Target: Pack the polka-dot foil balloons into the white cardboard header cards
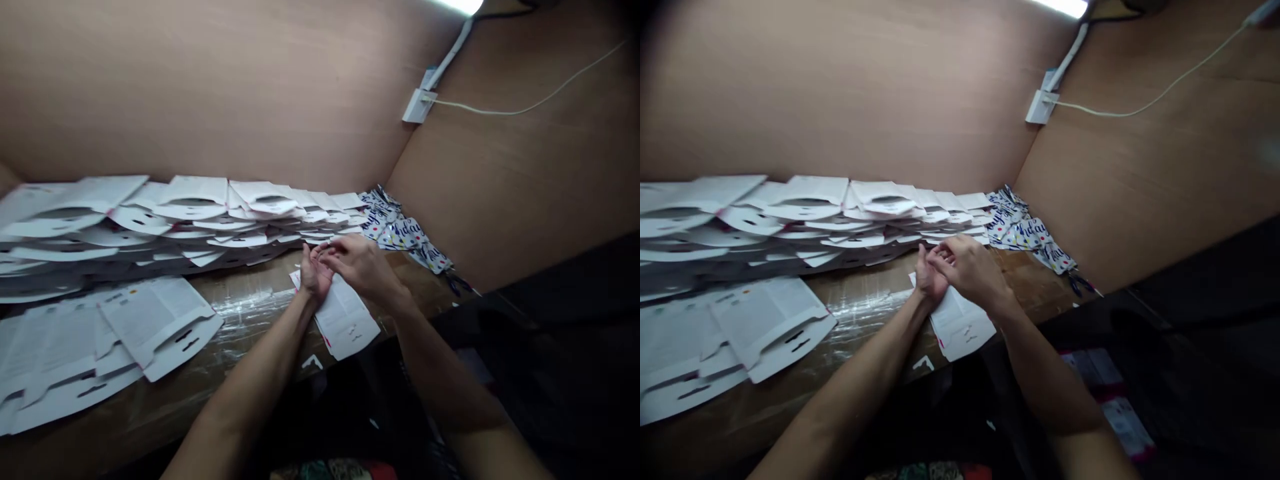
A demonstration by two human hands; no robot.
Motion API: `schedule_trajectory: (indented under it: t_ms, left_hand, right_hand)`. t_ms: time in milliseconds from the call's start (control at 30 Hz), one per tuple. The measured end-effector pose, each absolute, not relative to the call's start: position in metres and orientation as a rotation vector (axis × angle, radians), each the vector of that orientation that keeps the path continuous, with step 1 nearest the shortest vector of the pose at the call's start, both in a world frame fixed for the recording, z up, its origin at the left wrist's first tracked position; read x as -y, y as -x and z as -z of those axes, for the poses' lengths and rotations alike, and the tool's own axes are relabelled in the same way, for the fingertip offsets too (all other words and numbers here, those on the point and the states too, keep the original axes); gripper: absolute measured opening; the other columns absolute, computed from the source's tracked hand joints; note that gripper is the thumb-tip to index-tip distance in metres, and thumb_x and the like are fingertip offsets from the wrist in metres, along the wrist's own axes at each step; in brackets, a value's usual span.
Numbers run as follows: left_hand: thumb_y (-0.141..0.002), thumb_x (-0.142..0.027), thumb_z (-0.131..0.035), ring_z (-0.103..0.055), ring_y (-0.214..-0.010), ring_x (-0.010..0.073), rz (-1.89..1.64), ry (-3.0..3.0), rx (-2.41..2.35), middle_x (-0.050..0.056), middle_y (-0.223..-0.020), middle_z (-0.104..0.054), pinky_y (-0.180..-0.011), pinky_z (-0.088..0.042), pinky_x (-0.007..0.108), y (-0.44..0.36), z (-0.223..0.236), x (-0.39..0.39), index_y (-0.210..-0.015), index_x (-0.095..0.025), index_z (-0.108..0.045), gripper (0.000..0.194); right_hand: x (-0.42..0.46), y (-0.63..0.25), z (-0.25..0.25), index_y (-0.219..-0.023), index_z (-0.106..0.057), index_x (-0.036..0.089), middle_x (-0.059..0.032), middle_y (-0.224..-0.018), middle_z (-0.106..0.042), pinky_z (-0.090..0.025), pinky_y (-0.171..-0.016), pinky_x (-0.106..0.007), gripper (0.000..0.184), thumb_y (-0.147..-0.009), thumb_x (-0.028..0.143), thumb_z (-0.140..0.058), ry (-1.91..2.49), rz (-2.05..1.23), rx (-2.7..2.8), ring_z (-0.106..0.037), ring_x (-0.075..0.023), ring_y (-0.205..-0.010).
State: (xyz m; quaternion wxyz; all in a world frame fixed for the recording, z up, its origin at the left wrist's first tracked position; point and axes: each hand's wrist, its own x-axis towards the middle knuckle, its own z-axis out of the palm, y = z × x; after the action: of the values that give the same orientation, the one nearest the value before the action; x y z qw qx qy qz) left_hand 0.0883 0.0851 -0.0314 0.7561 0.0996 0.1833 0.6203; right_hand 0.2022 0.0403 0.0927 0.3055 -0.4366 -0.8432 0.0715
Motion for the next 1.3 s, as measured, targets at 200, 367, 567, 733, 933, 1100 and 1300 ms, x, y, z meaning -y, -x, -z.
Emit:
schedule_trajectory:
  t_ms: [200,367,567,733,933,1100,1300]
  left_hand:
    - [-0.094,-0.075,-0.056,-0.07,-0.078,0.0181,-1.312,-0.174,-0.446,0.009,-0.091,-0.071,-0.07,-0.055,0.028,-0.096,0.048,-0.089,-0.11,-0.017,-0.069,0.061]
    - [-0.095,-0.074,-0.054,-0.07,-0.078,0.0181,-1.262,-0.235,-0.464,0.008,-0.091,-0.071,-0.07,-0.054,0.028,-0.102,0.046,-0.086,-0.11,-0.018,-0.069,0.06]
    - [-0.093,-0.06,-0.067,-0.069,-0.079,0.0179,-1.276,-0.426,-0.47,0.008,-0.089,-0.071,-0.077,-0.055,0.029,-0.11,0.034,-0.077,-0.108,-0.017,-0.071,0.046]
    - [-0.076,-0.028,-0.089,-0.065,-0.112,0.0217,-1.588,-0.83,-0.734,0.007,-0.118,-0.069,-0.095,-0.052,0.026,-0.111,0.019,-0.065,-0.106,-0.024,-0.075,0.033]
    - [-0.081,-0.057,-0.083,-0.069,-0.119,0.0313,-1.226,-0.533,-0.512,0.011,-0.123,-0.073,-0.099,-0.056,0.042,-0.121,0.008,-0.043,-0.124,-0.024,-0.068,0.057]
    - [-0.078,-0.076,-0.074,-0.07,-0.119,0.0422,-0.96,-0.41,-0.341,0.02,-0.125,-0.074,-0.101,-0.057,0.056,-0.118,0.006,-0.031,-0.132,-0.014,-0.067,0.082]
    - [-0.079,-0.077,-0.07,-0.073,-0.113,0.0412,-1.055,-0.344,-0.396,0.02,-0.119,-0.077,-0.097,-0.059,0.058,-0.111,0.004,-0.042,-0.133,-0.015,-0.068,0.082]
  right_hand:
    - [0.051,-0.3,0.025,-0.101,-0.067,0.018,-0.0046,-0.098,-0.067,-0.045,-0.08,-0.032,0.035,-0.077,0.035,-0.087,1.96,-0.452,2.092,-0.064,-0.0228,-0.09]
    - [0.073,-0.295,0.047,-0.096,-0.06,0.02,-0.0011,-0.089,-0.064,-0.045,-0.076,-0.03,0.02,-0.083,0.03,-0.072,1.865,-0.531,1.785,-0.061,-0.0201,-0.082]
    - [0.073,-0.283,0.036,-0.085,-0.057,0.022,0.0019,-0.07,-0.058,-0.035,-0.064,-0.028,0.018,-0.098,0.033,-0.05,1.766,-0.51,1.602,-0.052,-0.017,-0.064]
    - [0.047,-0.296,0.037,-0.068,-0.045,0.025,0.0018,-0.062,-0.047,-0.029,-0.063,-0.03,0.023,-0.09,0.032,-0.048,1.786,-0.37,1.278,-0.042,-0.018,-0.065]
    - [0.025,-0.289,0.044,-0.066,-0.035,0.026,0.0051,-0.058,-0.037,-0.028,-0.053,-0.026,0.026,-0.09,0.034,-0.039,1.644,-0.473,0.992,-0.038,-0.015,-0.058]
    - [0.026,-0.261,0.047,-0.063,-0.036,0.025,0.005,-0.057,-0.041,-0.031,-0.054,-0.026,0.027,-0.088,0.032,-0.045,1.588,-0.574,1.065,-0.041,-0.0145,-0.057]
    - [0.051,-0.249,0.021,-0.092,-0.062,0.021,-0.0058,-0.09,-0.066,-0.051,-0.082,-0.037,0.014,-0.094,0.034,-0.066,1.513,-0.093,1.266,-0.061,-0.0235,-0.087]
